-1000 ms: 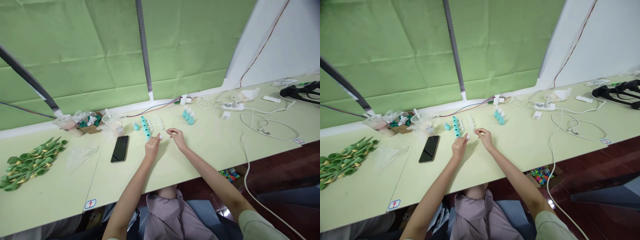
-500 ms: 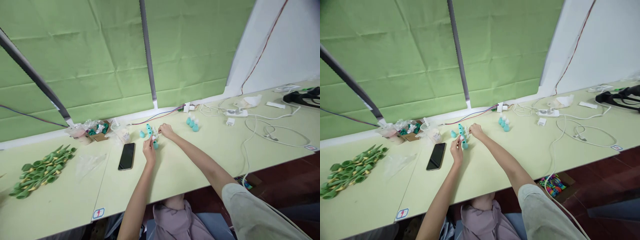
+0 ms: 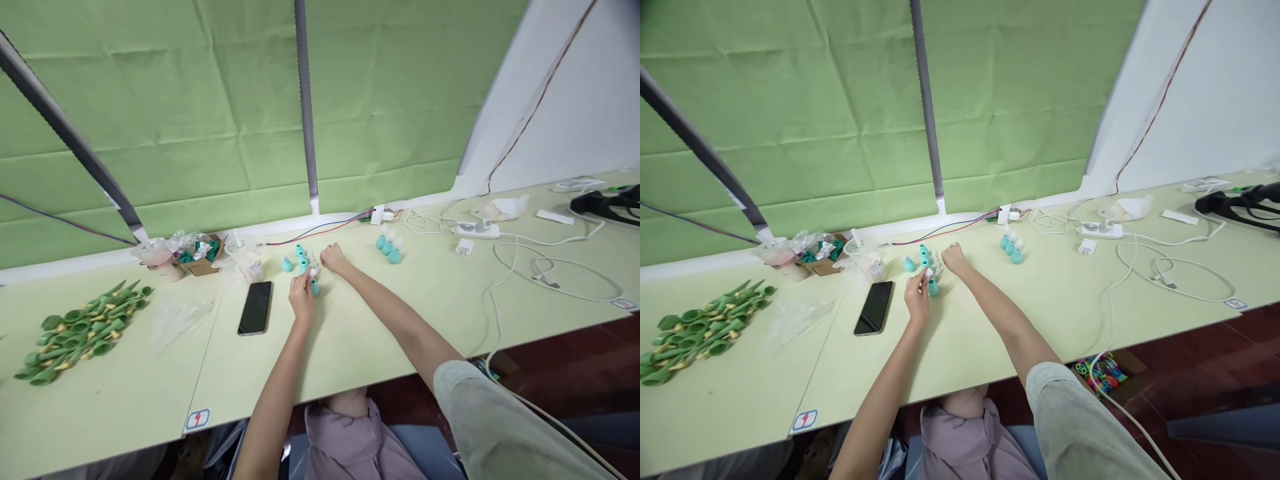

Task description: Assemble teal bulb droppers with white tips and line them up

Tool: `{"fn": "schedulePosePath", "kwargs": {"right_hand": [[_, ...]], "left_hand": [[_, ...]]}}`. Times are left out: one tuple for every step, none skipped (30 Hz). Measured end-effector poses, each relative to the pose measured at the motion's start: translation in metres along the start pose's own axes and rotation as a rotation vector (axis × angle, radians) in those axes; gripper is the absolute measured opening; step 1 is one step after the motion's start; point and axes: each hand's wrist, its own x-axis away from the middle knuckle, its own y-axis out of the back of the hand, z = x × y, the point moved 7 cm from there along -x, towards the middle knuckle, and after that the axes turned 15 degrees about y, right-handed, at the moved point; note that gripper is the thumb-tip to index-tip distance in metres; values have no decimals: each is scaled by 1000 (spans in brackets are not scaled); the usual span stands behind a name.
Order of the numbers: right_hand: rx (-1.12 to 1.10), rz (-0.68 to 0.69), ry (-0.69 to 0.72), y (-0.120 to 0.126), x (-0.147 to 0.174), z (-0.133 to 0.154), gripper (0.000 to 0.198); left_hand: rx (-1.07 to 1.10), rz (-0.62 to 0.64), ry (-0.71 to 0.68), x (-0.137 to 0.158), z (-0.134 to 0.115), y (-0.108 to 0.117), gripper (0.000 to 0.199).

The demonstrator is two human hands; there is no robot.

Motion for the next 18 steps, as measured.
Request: {"fn": "schedulePosePath", "kwargs": {"right_hand": [[7,3,1,0,0,-1,19],[12,6,4,0,0,-1,19],[16,9,7,-1,0,-1,19],[18,10,11,-1,-1,-1,19],[19,9,15,-1,-1,-1,19],[18,8,19,-2,-1,-1,19],[17,6,23,-2,-1,-1,19],[13,5,27,-2,-2,-2,18],[7,3,30,-2,-3,-3,17],[0,2,32,-2,-4,-5,16],[-9,2,32,-2,-6,-8,15],[-18,2,31,-1,-7,-11,15],[-23,1,28,0,-8,-16,15],[-24,0,26,2,-10,-21,17],[-20,1,25,3,-11,-25,18],[-11,4,28,4,-12,-29,18],[2,8,36,5,-12,-32,17],[19,14,51,5,-13,-32,16]], "left_hand": [[-6,1,-1,0,0,0,32],[-11,3,-1,0,1,0,32],[-15,3,-1,-1,1,0,31],[-17,2,0,-1,2,0,31],[-16,1,1,-2,3,0,31],[-13,0,2,-2,3,0,31],[-8,-3,4,-3,4,0,31],[-1,-8,6,-3,5,0,30],[7,-11,8,-3,5,0,30],[15,-14,12,-3,5,1,29],[23,-17,17,-3,6,1,29],[30,-19,23,-4,6,2,28],[34,-20,29,-4,7,2,28],[35,-15,33,-4,8,2,29],[36,-9,37,-4,8,2,29],[38,-2,41,-4,9,1,29],[42,8,47,-4,9,1,30],[48,15,54,-4,10,1,30]]}}
